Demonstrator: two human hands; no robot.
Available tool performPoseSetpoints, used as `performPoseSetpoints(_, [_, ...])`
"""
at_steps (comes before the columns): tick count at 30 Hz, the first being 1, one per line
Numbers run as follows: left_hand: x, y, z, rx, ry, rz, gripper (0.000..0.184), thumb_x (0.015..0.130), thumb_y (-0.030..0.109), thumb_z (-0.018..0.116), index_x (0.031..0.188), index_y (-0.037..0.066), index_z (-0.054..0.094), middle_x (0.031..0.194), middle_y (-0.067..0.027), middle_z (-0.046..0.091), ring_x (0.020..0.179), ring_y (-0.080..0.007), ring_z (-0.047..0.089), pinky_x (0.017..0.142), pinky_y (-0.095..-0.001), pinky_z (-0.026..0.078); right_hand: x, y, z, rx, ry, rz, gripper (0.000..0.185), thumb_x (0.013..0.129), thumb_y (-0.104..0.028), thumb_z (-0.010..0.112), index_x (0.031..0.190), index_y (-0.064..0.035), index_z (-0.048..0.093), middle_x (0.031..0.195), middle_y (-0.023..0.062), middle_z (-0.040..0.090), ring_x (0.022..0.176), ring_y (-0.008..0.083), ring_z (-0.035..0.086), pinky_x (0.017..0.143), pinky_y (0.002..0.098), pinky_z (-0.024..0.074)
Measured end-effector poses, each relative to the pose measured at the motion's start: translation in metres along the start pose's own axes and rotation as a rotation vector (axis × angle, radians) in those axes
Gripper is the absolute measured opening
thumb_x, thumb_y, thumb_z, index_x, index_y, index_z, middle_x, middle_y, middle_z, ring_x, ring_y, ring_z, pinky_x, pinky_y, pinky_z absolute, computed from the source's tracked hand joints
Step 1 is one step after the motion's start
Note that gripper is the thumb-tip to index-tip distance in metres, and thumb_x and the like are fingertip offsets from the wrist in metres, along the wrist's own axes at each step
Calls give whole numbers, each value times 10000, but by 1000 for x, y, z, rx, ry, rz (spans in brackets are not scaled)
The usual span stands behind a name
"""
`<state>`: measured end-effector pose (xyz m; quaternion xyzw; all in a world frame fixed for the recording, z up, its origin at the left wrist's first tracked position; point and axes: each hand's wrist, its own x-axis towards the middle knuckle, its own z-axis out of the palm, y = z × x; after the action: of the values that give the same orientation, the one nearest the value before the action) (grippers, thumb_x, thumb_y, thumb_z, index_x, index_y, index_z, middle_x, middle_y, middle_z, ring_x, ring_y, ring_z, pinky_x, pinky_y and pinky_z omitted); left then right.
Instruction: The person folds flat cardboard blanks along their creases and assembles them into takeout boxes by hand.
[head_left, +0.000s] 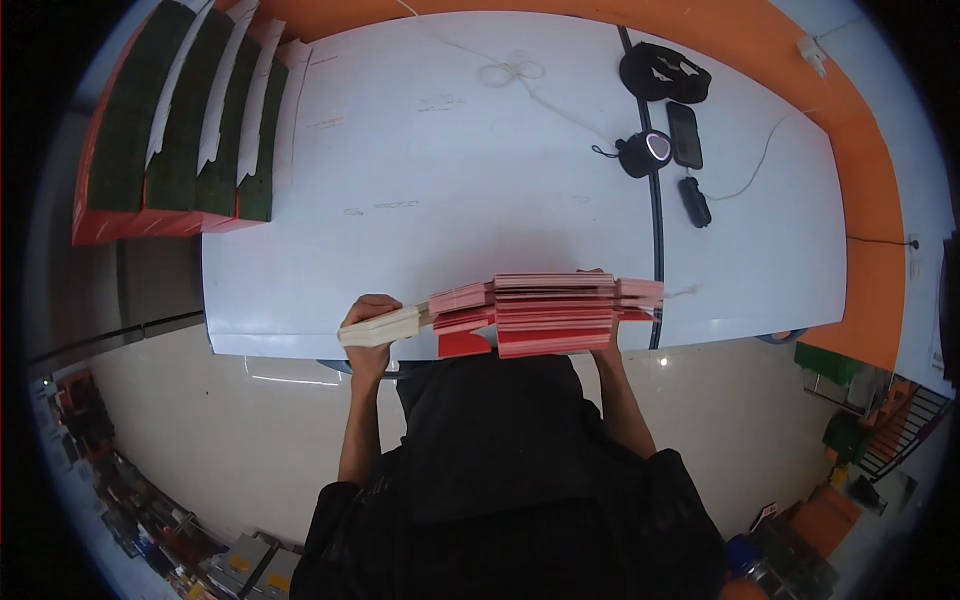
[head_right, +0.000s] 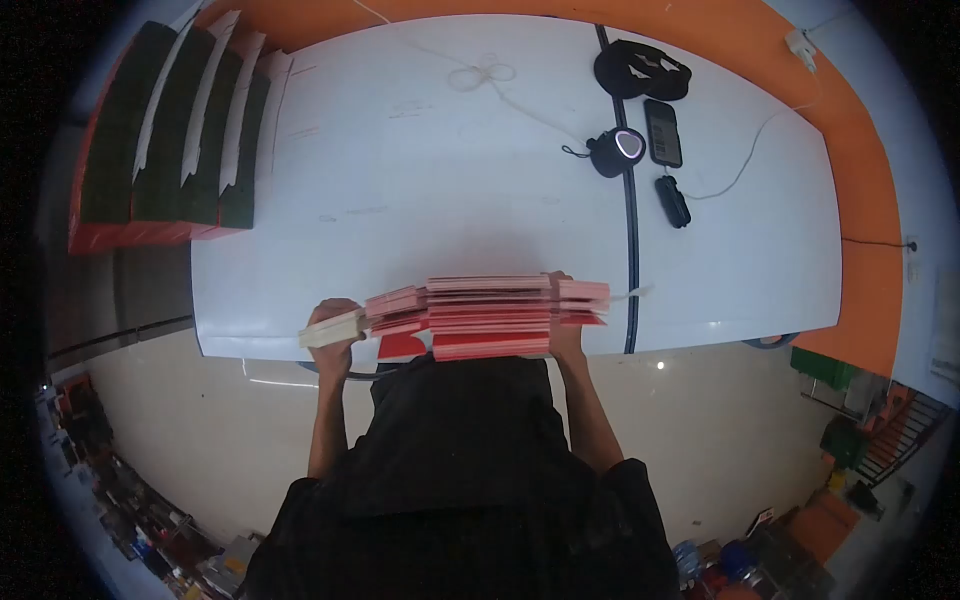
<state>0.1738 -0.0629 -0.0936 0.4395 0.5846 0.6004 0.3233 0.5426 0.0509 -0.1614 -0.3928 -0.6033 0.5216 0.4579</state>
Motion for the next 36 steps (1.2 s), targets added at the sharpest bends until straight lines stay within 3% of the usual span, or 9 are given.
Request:
performPoseSetpoints(6, [14, -18, 3, -166, 1, 34, 229, 802, 83, 800, 948, 5, 643, 937, -158, 715, 939, -265, 688, 900, -417, 557, 23, -35, 19, 171, -69, 72, 588, 891, -466, 744, 1225, -20, 556, 1243, 182, 557, 1274, 363, 588, 1090, 490, 460])
performPoseSetpoints(9, [13, -14, -9, 63, -35, -48, 214, 791, 117, 817, 917, 16, 678, 894, -133, 734, 838, -225, 695, 856, -374, 563, 27, -31, 0, 128, -193, 17, 395, 834, -103, 805, 1164, -26, 601, 1196, 134, 610, 1237, 275, 597, 1049, 380, 490])
performPoseSetpoints(11, [25, -14, -13, 415, 25, -156, 233, 818, 160, 819, 954, -10, 734, 896, -129, 761, 784, -211, 714, 801, -348, 563, 27, -21, -2, -551, -125, -5, 435, 816, -175, 849, 1156, 9, 649, 1120, 132, 700, 1084, 240, 681, 941, 346, 534])
performPoseSetpoints(18, [67, -47, 2, 527, 91, -767, 581, 796, 430, 864, 1045, -85, 761, 948, -194, 781, 832, -272, 761, 774, -387, 572, 50, -28, 45, -390, -34, 453, 637, 821, -419, 839, 1239, 31, 669, 1117, 201, 745, 1046, 312, 716, 943, 397, 536])
performPoseSetpoints(22, [66, -43, 4, 518, 78, -752, 572, 790, 420, 874, 1038, -83, 762, 942, -203, 779, 835, -279, 764, 777, -388, 572, 68, -50, 30, -685, -270, 739, 707, 896, -558, 708, 1271, 37, 651, 1161, 248, 721, 1088, 408, 689, 952, 438, 531])
performPoseSetpoints(25, [62, -69, -5, 497, 62, -654, 516, 802, 361, 876, 1037, -83, 759, 949, -191, 780, 833, -260, 757, 779, -384, 569, 111, -30, 9, -740, -29, 632, 635, 957, -513, 667, 1254, 49, 661, 1164, 241, 724, 1060, 358, 713, 932, 416, 542])
performPoseSetpoints(27, [54, -74, -9, 405, 65, -558, 467, 813, 308, 868, 1035, -87, 753, 952, -179, 779, 824, -249, 747, 779, -378, 567, 136, 10, 6, -106, 262, 524, 537, 990, -463, 651, 1171, 40, 704, 1112, 164, 739, 972, 246, 717, 860, 366, 568])
performPoseSetpoints(30, [51, -64, -7, 375, 107, -542, 413, 822, 239, 856, 1043, -92, 744, 962, -165, 776, 817, -238, 733, 778, -371, 565, 176, -23, 10, 121, -1, 681, 400, 1014, -357, 648, 1140, 16, 718, 1100, 116, 733, 962, 197, 703, 855, 332, 567])
performPoseSetpoints(36, [36, -72, -15, 353, 207, -499, 425, 824, 219, 847, 1082, -97, 727, 996, -176, 767, 862, -250, 725, 805, -373, 558, 182, 34, 16, 162, 139, 554, 299, 1006, -214, 646, 1079, 69, 709, 997, 123, 744, 862, 199, 732, 759, 312, 597])
